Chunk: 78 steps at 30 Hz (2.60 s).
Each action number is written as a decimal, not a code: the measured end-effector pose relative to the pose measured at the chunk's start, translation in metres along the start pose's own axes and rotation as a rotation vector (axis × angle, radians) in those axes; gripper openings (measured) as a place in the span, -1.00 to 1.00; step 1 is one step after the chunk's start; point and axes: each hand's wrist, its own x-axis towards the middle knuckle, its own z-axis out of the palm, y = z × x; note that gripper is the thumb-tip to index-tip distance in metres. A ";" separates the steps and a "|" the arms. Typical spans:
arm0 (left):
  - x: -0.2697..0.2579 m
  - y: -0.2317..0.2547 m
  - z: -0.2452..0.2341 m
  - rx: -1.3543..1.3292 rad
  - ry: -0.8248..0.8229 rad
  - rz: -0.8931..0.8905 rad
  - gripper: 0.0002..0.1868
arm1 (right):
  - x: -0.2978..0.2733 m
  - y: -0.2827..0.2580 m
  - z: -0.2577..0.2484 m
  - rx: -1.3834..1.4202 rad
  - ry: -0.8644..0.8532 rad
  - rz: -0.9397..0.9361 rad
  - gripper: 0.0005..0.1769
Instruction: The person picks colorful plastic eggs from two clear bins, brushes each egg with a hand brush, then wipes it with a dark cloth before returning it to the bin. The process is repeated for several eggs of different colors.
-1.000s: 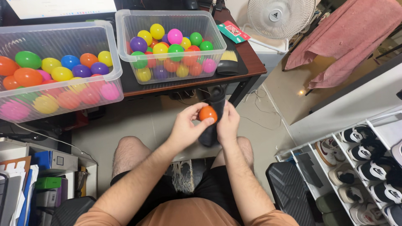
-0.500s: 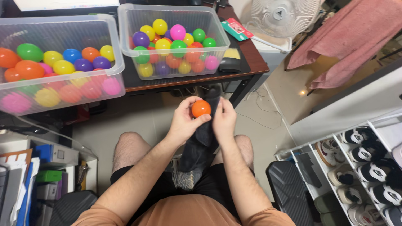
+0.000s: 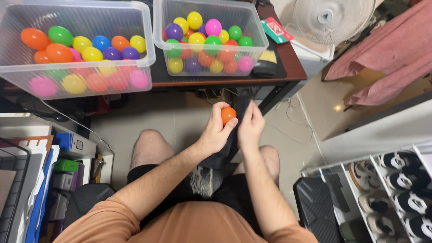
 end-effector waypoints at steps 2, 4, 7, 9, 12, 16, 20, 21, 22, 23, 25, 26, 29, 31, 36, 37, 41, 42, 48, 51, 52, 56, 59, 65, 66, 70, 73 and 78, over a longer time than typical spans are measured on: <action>0.000 0.001 0.001 0.009 -0.031 -0.016 -0.48 | 0.003 -0.002 0.002 0.012 -0.022 -0.029 -0.66; 0.010 0.000 -0.001 -0.028 0.060 0.018 -0.51 | -0.003 -0.005 0.005 0.003 -0.050 -0.027 -0.65; 0.015 -0.001 -0.007 -0.027 0.076 0.056 -0.54 | -0.006 -0.008 0.010 -0.078 -0.067 -0.005 -0.64; 0.011 -0.003 -0.008 -0.004 0.023 0.040 -0.54 | 0.001 -0.009 0.008 -0.183 -0.020 -0.012 -0.65; -0.002 -0.007 -0.001 -0.022 -0.046 -0.006 -0.53 | 0.013 -0.007 -0.002 -0.158 -0.088 -0.072 -0.66; 0.013 -0.011 0.008 -0.055 0.051 0.028 -0.54 | 0.008 0.000 0.004 0.026 -0.092 0.132 -0.61; 0.024 -0.015 0.008 -0.061 -0.005 0.102 -0.48 | 0.010 0.019 0.009 0.514 -0.018 0.519 -0.66; 0.022 -0.016 0.008 -0.113 -0.052 0.165 -0.47 | 0.015 0.024 0.004 0.618 0.002 0.616 -0.68; 0.022 -0.017 0.007 -0.170 -0.104 0.226 -0.46 | 0.019 0.029 -0.003 0.662 -0.019 0.674 -0.67; 0.024 -0.018 0.006 -0.227 -0.155 0.286 -0.45 | 0.026 0.033 -0.009 0.706 -0.040 0.731 -0.66; 0.039 -0.020 -0.003 -0.110 -0.085 0.334 -0.46 | 0.030 0.038 -0.014 0.731 -0.082 0.773 -0.68; 0.044 -0.020 -0.007 -0.046 -0.038 0.357 -0.47 | 0.027 0.040 -0.012 0.704 -0.111 0.773 -0.70; 0.047 -0.017 -0.009 0.061 0.084 0.216 -0.45 | 0.019 0.043 -0.005 0.610 -0.079 0.669 -0.72; 0.036 -0.013 0.000 -0.004 0.008 0.216 -0.47 | 0.020 0.045 -0.004 0.615 -0.049 0.614 -0.73; 0.036 -0.007 -0.001 0.070 -0.054 0.311 -0.45 | 0.032 0.043 -0.008 0.785 -0.017 0.884 -0.64; 0.044 -0.006 -0.002 0.030 -0.027 0.249 -0.47 | 0.036 0.041 -0.007 0.776 -0.023 0.877 -0.64; 0.042 0.003 0.002 0.151 -0.040 0.063 -0.46 | 0.035 0.035 -0.012 0.661 -0.026 0.722 -0.66; 0.040 0.005 0.005 0.162 -0.065 0.163 -0.45 | 0.037 0.034 -0.014 0.619 -0.018 0.642 -0.65; 0.092 0.003 0.002 0.335 0.008 0.434 -0.42 | 0.047 0.016 -0.012 0.655 0.024 0.609 -0.69; 0.156 -0.006 -0.005 0.428 0.116 0.568 -0.43 | 0.064 0.002 -0.009 0.452 -0.040 0.347 -0.68; 0.177 -0.007 -0.007 0.444 0.137 0.556 -0.43 | 0.075 -0.002 -0.007 0.384 -0.003 0.280 -0.66; 0.227 0.000 -0.013 0.481 0.161 0.541 -0.42 | 0.117 -0.010 0.008 0.054 0.161 0.052 -0.61; 0.231 0.010 -0.012 0.702 0.161 0.495 -0.28 | 0.136 -0.015 0.010 -0.167 0.214 -0.230 -0.62; 0.181 0.011 -0.099 0.769 0.318 0.520 -0.47 | 0.122 -0.040 0.043 -0.198 0.108 -0.234 -0.64; 0.178 0.010 -0.129 0.854 0.296 0.326 -0.53 | 0.116 -0.045 0.049 -0.192 0.086 -0.286 -0.65; 0.183 0.014 -0.251 1.074 0.218 -0.100 -0.57 | 0.095 -0.063 0.081 -0.106 -0.033 -0.310 -0.67; 0.189 0.019 -0.312 1.201 0.023 -0.286 -0.64 | 0.080 -0.073 0.113 -0.067 -0.104 -0.353 -0.67; 0.191 0.014 -0.317 1.387 -0.450 -0.664 -0.60 | 0.052 -0.076 0.153 -0.023 -0.172 -0.294 -0.66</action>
